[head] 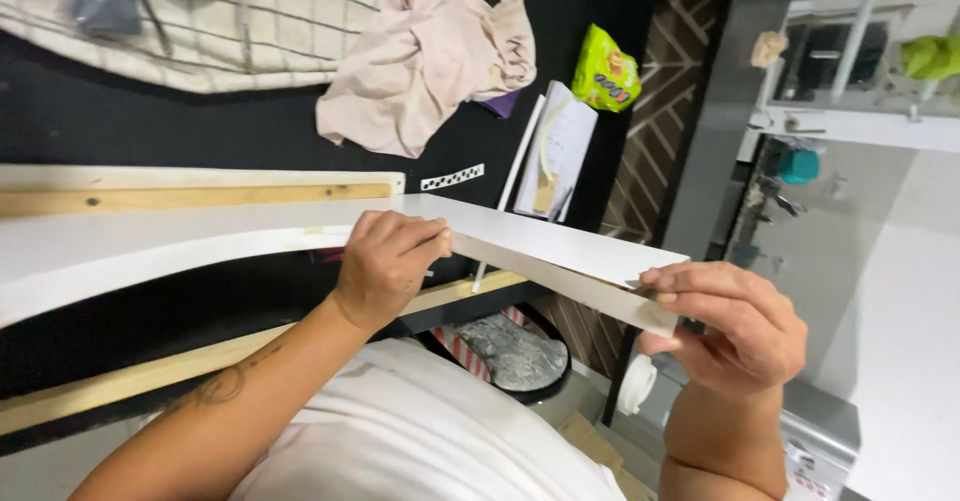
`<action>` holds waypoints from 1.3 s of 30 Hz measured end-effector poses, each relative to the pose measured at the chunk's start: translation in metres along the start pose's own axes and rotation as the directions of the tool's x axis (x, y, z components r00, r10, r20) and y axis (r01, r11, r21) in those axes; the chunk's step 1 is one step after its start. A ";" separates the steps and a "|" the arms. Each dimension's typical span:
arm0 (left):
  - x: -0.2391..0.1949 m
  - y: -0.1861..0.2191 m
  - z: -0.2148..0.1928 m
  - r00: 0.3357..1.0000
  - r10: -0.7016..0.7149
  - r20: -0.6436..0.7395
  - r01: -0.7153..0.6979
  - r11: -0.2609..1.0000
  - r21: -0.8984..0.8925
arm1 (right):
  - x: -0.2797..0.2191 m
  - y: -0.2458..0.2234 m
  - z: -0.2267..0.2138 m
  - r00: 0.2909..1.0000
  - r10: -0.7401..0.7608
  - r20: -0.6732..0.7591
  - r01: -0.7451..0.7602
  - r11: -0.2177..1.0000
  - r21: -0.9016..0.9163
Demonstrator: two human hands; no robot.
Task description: Applying adhesive edge banding to the edges of white wooden boards, pressing them down for adhesion, and trimming the excess with a utility knife.
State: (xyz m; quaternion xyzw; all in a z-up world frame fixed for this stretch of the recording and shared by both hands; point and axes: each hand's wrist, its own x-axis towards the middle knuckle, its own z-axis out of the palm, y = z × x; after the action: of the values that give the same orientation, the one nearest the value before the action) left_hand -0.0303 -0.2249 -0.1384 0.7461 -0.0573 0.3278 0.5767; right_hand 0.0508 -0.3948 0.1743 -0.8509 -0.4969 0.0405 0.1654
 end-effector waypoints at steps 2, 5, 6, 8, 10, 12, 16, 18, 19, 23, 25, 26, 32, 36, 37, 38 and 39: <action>-0.003 -0.001 0.001 1.000 0.008 0.006 -0.008 0.999 0.037 | -0.004 0.000 0.000 1.000 -0.010 -0.001 0.010 1.000 -0.011; -0.005 -0.002 0.003 1.000 0.016 0.000 -0.016 0.999 0.041 | -0.010 0.001 -0.001 1.000 0.018 -0.020 -0.019 0.999 -0.041; -0.006 -0.002 0.004 1.000 0.016 -0.002 -0.016 0.999 0.040 | -0.011 0.002 -0.001 1.000 0.017 -0.019 -0.018 0.999 -0.043; -0.009 -0.001 0.006 1.000 0.021 0.000 -0.021 0.995 0.100 | -0.014 0.004 0.000 0.999 0.026 -0.037 -0.028 0.998 -0.052; -0.010 0.002 0.007 0.999 0.037 -0.002 -0.037 0.991 0.126 | -0.027 0.020 -0.005 1.000 0.014 -0.028 -0.015 0.999 -0.031; -0.016 0.002 0.015 0.998 0.055 -0.002 -0.054 0.986 0.157 | -0.036 0.029 -0.005 1.000 0.000 -0.021 0.000 1.000 -0.006; -0.029 0.005 0.026 0.995 0.099 -0.008 -0.095 0.967 0.237 | -0.032 0.027 0.011 0.954 0.295 0.054 -0.291 0.954 -0.067; -0.032 0.014 0.022 0.993 0.114 0.023 -0.116 0.958 0.261 | -0.033 0.028 0.019 0.950 0.293 0.109 -0.275 0.949 -0.157; -0.034 0.021 0.020 0.995 0.073 0.072 -0.088 0.967 0.241 | -0.040 0.031 0.021 0.945 0.309 0.109 -0.283 0.937 -0.205; -0.042 0.037 0.019 0.981 -0.047 0.188 0.012 0.983 0.183 | -0.049 0.038 0.026 0.959 0.257 0.116 -0.219 0.939 -0.267; -0.036 0.047 0.019 0.982 -0.047 0.183 0.018 0.987 0.159 | -0.052 0.046 0.030 0.967 0.236 0.092 -0.205 0.943 -0.262; -0.033 0.052 0.018 0.983 -0.060 0.174 0.038 0.992 0.124 | -0.052 0.050 0.032 0.971 0.222 0.085 -0.193 0.945 -0.264; 0.004 0.101 0.024 0.993 -0.020 0.114 0.023 0.999 -0.028 | -0.043 0.061 0.042 0.993 0.121 -0.006 -0.119 0.962 -0.247; 0.033 0.128 0.025 0.996 0.029 0.084 -0.025 0.998 -0.050 | -0.044 0.082 0.054 0.998 0.034 -0.058 -0.049 0.960 -0.275; 0.035 0.128 0.026 0.996 0.028 0.080 -0.025 0.999 -0.042 | -0.042 0.083 0.056 0.996 0.078 -0.044 -0.087 0.959 -0.270; 0.035 0.130 0.028 0.997 0.024 0.075 -0.021 0.999 -0.040 | -0.041 0.083 0.056 0.992 0.127 -0.026 -0.129 0.955 -0.267; 0.022 0.121 0.029 0.996 0.034 0.077 -0.032 0.999 -0.025 | -0.040 0.083 0.057 0.992 0.116 -0.040 -0.123 0.958 -0.261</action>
State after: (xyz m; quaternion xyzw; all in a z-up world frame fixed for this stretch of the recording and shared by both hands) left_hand -0.0563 -0.2845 -0.0301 0.7503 -0.0960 0.3073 0.5774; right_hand 0.0864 -0.4532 0.0894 -0.8942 -0.4435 -0.0263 0.0545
